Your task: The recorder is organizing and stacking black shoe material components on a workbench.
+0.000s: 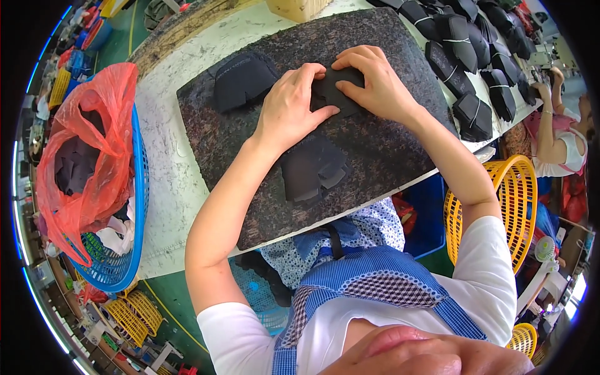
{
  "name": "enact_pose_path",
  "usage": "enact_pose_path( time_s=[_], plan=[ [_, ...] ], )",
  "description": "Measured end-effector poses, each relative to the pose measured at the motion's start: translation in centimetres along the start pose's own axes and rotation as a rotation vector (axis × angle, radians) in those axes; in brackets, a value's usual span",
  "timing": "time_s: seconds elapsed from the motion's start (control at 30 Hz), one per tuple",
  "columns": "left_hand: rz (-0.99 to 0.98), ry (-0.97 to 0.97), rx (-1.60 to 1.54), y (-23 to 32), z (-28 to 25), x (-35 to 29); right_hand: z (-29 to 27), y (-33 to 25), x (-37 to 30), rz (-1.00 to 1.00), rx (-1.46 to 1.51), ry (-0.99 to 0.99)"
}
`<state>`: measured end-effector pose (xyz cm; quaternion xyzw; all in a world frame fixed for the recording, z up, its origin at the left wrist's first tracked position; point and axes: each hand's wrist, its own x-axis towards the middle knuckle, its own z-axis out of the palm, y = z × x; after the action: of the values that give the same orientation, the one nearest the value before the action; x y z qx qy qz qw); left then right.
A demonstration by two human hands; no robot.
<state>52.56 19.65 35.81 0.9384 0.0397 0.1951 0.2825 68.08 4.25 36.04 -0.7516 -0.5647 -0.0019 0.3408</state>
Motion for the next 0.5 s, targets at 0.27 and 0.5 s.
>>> enact_pose_path(
  time_s=[0.27,0.5],
  plan=[
    [-0.031,-0.017,-0.005,0.2,-0.1,0.2,0.2,0.1,0.0,0.122,-0.026,0.019],
    [-0.037,-0.034,0.005,0.1,-0.1,0.2,0.6,0.3,-0.5,0.055,0.002,0.061]
  ],
)
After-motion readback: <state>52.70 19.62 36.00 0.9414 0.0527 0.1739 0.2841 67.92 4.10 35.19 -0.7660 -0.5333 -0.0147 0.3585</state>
